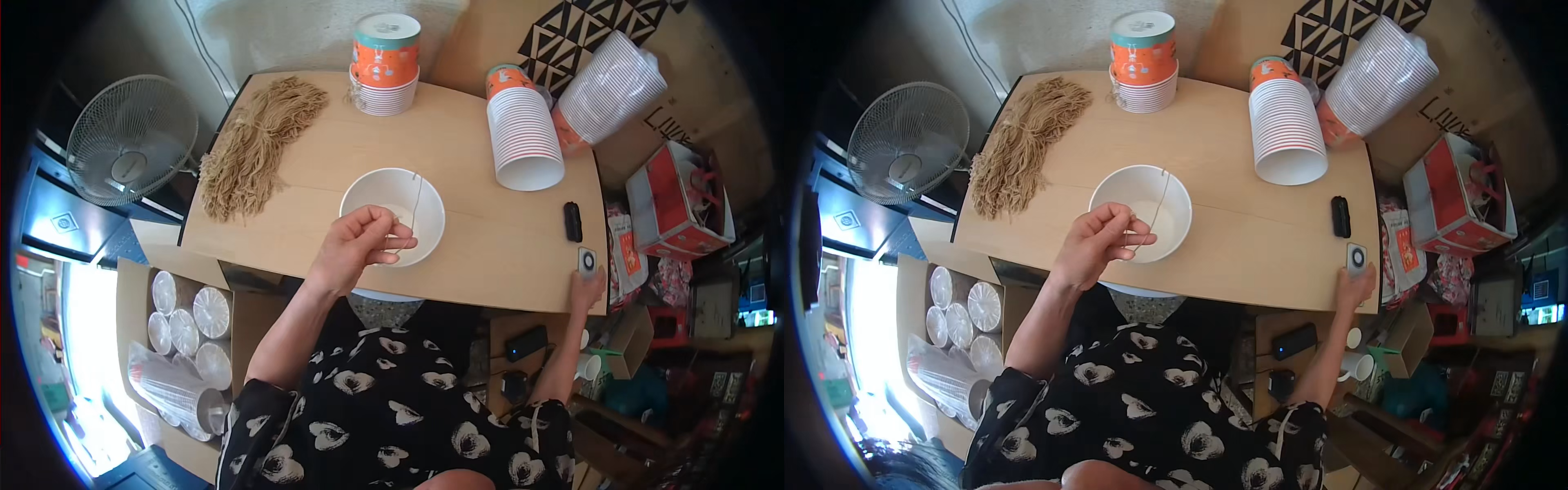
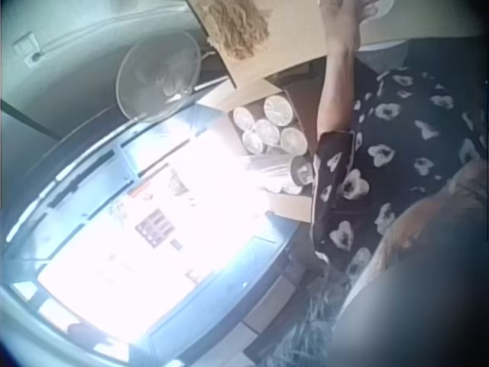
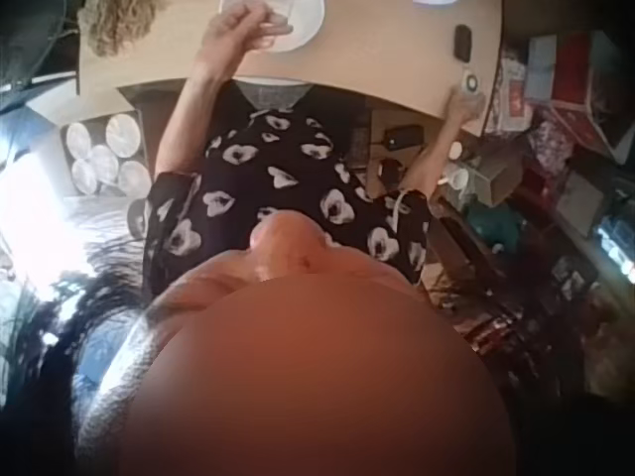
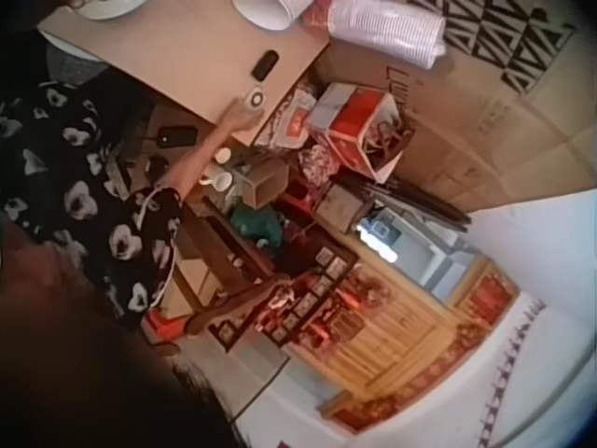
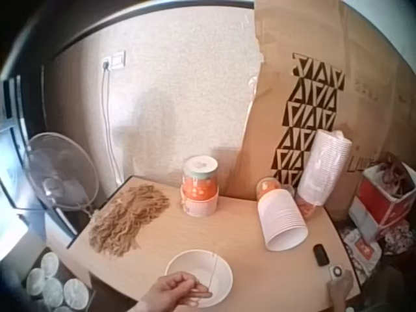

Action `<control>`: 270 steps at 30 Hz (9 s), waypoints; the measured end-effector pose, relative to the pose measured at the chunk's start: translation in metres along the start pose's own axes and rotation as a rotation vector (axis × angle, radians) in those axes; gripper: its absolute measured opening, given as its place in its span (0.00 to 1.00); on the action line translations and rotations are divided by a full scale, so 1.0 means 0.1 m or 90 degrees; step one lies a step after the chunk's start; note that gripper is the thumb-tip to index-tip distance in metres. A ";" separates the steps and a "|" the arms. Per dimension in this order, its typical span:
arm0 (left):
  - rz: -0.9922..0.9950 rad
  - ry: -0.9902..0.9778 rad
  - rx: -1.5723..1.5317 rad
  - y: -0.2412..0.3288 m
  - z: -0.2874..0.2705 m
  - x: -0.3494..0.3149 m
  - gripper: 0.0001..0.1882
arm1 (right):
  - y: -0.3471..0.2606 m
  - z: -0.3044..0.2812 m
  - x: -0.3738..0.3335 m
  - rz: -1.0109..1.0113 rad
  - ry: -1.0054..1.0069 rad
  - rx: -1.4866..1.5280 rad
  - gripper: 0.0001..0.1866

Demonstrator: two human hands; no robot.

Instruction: Threading thin string through pre-punched holes in paper bowls for assembly or packaging.

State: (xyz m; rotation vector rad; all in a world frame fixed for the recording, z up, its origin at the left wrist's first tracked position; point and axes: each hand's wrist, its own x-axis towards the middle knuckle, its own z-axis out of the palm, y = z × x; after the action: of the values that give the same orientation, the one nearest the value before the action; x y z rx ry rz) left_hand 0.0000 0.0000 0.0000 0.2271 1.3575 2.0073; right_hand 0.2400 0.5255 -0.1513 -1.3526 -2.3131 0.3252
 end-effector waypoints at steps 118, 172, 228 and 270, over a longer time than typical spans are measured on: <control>0.146 0.069 0.239 0.06 -0.20 -0.02 0.09 | -3.75 -0.25 -2.38 -0.453 -0.287 0.643 0.04; 0.445 0.103 0.344 -0.30 -0.35 -0.06 0.10 | -4.02 -0.53 -2.06 -0.234 -0.669 0.661 0.04; 0.104 0.064 0.072 -0.16 -0.26 -0.21 0.08 | -3.68 -0.41 -2.29 -0.279 -0.557 0.730 0.06; 0.104 -0.011 0.073 -0.17 -0.29 -0.21 0.06 | -3.72 -0.47 -2.10 -0.233 -0.714 0.741 0.08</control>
State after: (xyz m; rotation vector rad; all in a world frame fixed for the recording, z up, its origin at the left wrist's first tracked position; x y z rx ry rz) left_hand 0.0091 -0.0317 -0.0230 0.4188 1.4870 2.0552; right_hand 0.0667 0.1583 -0.0102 -0.0708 -2.1734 2.2577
